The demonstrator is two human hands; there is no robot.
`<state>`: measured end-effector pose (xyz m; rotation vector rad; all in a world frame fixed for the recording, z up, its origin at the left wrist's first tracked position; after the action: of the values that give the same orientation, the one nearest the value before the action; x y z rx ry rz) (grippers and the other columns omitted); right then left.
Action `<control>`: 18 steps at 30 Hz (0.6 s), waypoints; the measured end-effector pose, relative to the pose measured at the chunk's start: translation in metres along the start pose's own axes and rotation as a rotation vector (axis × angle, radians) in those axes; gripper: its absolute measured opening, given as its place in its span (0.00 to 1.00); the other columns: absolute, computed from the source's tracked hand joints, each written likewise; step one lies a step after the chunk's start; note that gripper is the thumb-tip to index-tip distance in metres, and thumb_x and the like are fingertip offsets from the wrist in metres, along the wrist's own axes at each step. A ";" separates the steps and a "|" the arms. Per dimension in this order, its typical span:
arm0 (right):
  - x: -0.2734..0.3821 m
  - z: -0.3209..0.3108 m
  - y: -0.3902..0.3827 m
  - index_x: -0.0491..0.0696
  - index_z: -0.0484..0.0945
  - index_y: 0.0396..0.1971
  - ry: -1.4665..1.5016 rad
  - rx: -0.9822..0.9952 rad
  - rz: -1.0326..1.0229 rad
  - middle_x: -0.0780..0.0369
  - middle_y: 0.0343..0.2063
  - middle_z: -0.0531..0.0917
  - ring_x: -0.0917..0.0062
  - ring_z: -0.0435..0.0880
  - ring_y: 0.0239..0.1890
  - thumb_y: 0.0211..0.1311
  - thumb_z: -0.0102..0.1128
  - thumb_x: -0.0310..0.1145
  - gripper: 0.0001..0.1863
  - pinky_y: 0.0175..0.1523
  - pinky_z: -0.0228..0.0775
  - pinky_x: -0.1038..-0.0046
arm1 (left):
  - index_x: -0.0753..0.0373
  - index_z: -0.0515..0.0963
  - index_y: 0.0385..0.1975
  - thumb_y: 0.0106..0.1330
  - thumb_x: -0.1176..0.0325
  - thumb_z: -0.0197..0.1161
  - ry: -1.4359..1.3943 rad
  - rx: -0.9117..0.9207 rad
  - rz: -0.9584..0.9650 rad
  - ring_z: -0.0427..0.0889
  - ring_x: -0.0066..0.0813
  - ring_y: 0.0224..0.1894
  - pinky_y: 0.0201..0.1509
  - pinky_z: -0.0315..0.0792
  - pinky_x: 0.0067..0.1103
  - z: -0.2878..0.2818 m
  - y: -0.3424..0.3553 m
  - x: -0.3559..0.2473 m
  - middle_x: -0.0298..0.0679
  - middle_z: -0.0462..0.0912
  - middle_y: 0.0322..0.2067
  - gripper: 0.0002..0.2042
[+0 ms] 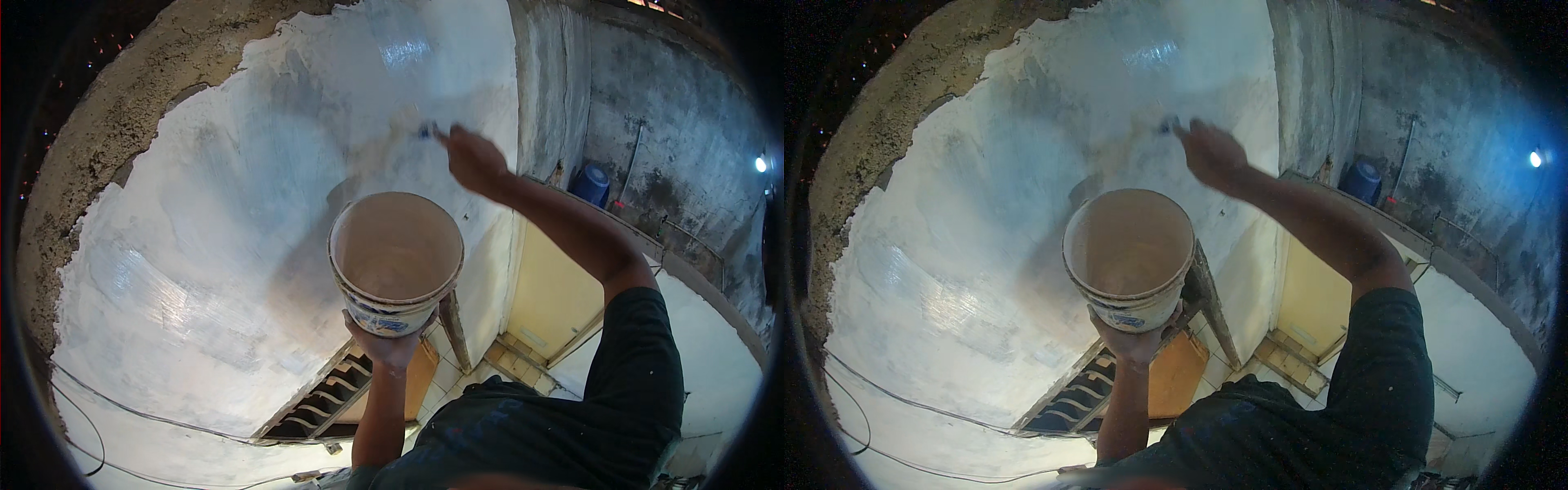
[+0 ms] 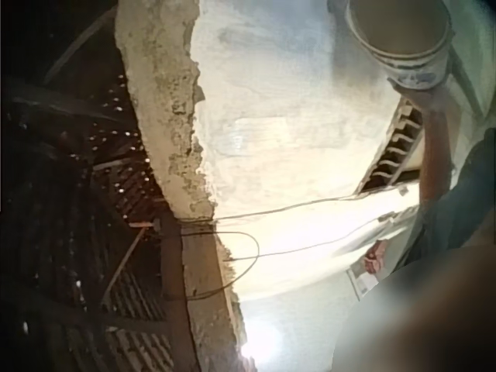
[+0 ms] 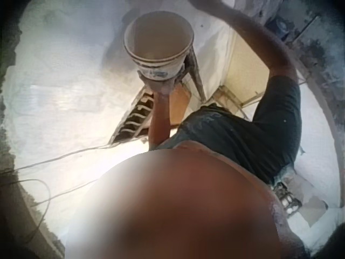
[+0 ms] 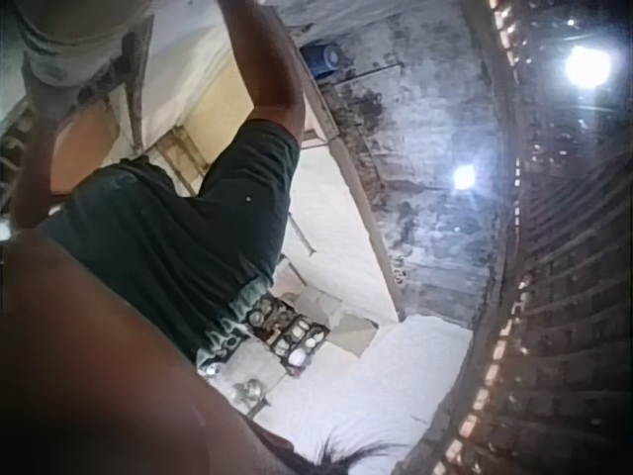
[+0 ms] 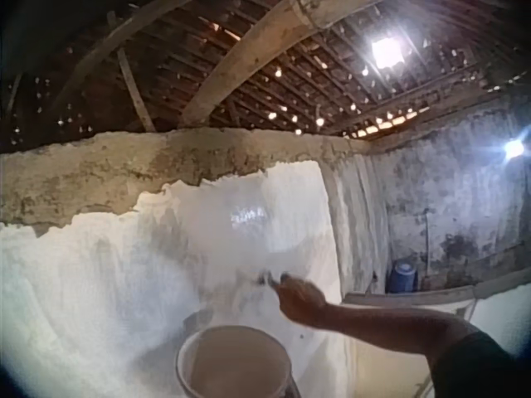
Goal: Painting a ceiling section using a hand brush while holding a paint bucket.
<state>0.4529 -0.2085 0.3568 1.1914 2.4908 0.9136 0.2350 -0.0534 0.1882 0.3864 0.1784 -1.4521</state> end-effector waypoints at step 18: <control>-0.011 -0.010 -0.012 0.45 0.81 0.50 0.261 -0.341 0.071 0.51 0.34 0.80 0.52 0.82 0.36 0.61 0.54 0.21 0.17 0.41 0.76 0.56 | 0.46 0.55 0.74 0.62 0.26 0.34 0.031 -0.116 -0.014 0.60 0.56 0.71 0.63 0.62 0.61 -0.029 -0.017 0.002 0.43 0.58 0.72 0.44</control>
<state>0.4475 -0.2268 0.3568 1.1099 2.3545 1.5289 0.2216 -0.0455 0.1579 0.3134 0.2891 -1.4426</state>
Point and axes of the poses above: each hand's wrist, its own y-axis towards the middle knuckle, its own z-axis out of the palm, x = y × z, the point moved 5 cm from there along y, towards the middle knuckle
